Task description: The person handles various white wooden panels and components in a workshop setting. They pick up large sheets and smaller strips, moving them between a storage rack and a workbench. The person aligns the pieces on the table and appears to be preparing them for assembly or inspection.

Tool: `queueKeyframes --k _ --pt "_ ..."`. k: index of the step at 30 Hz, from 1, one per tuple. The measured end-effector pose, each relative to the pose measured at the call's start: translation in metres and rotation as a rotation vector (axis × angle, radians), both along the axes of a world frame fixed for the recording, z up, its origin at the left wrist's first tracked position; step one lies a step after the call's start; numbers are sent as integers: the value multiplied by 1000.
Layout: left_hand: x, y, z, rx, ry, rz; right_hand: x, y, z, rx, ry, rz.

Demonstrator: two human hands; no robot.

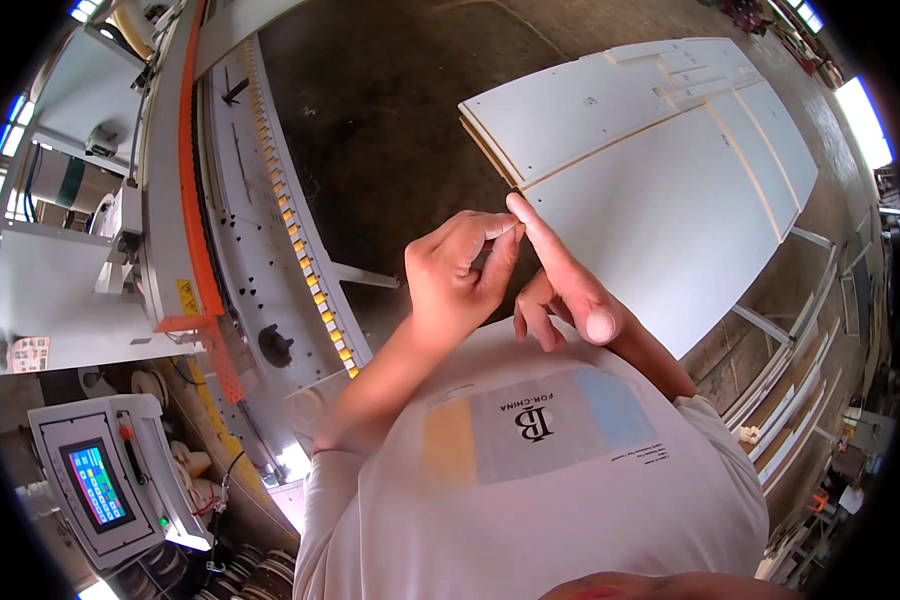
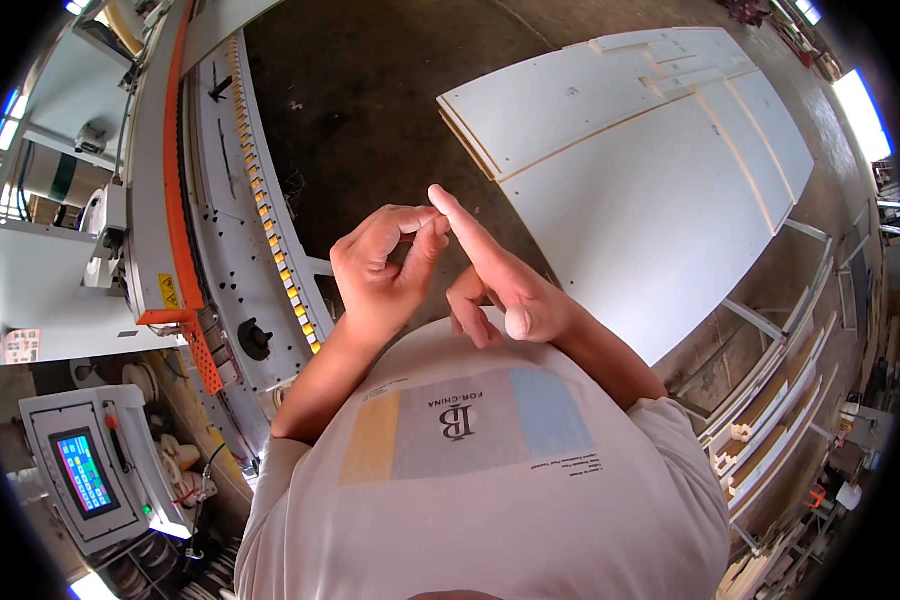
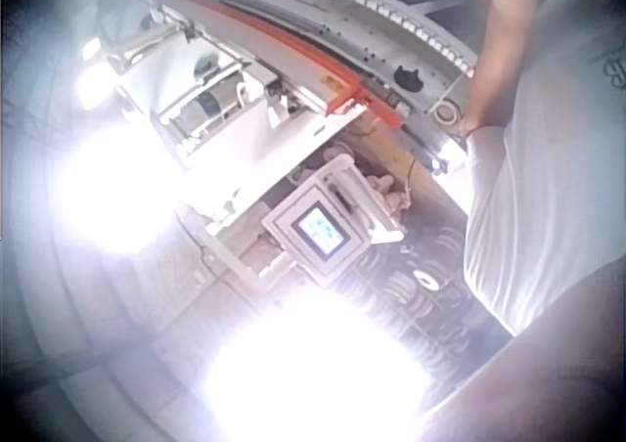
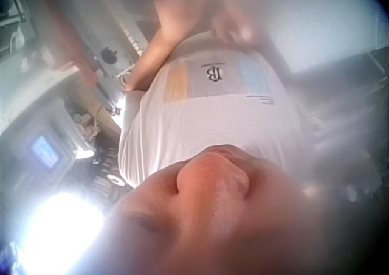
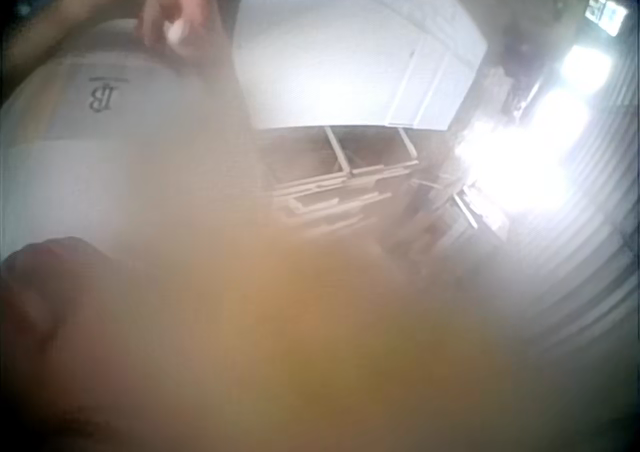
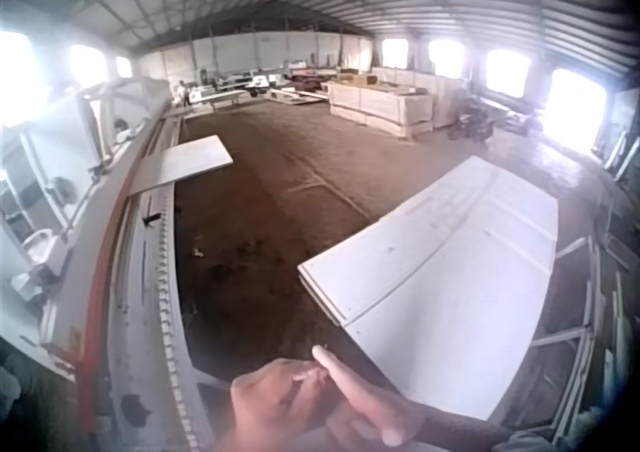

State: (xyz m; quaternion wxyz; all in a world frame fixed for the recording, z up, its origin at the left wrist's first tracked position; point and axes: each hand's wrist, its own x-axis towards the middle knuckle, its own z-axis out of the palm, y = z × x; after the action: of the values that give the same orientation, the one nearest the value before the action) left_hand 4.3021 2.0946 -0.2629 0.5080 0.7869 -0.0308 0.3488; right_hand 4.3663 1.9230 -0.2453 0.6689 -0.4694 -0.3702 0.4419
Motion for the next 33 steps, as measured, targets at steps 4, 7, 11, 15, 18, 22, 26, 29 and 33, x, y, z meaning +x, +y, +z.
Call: queueKeyframes --k 4,7,11,15,18,22,26,29,33 --pt "3 0 -3 -34 -51 35 -2 5 1 -4 0 -2" --pt "0 3 -2 -40 -21 -9 -1 2 -5 24 92 -3" --pt "0 4 -2 38 -50 -8 4 2 -10 78 96 16" --pt "1 3 0 128 -80 46 4 2 -6 26 14 -26" --pt "3 1 2 184 -75 89 6 1 -14 8 -59 -39" --pt "14 -2 -2 181 -102 123 10 0 -22 14 -117 -18" --pt "14 -3 -3 181 -43 81 7 0 -32 62 -46 -43" --pt "14 -4 -5 150 -57 76 5 -1 -26 55 -6 -40" --pt "14 2 -7 -66 28 65 9 -10 -17 82 78 1"
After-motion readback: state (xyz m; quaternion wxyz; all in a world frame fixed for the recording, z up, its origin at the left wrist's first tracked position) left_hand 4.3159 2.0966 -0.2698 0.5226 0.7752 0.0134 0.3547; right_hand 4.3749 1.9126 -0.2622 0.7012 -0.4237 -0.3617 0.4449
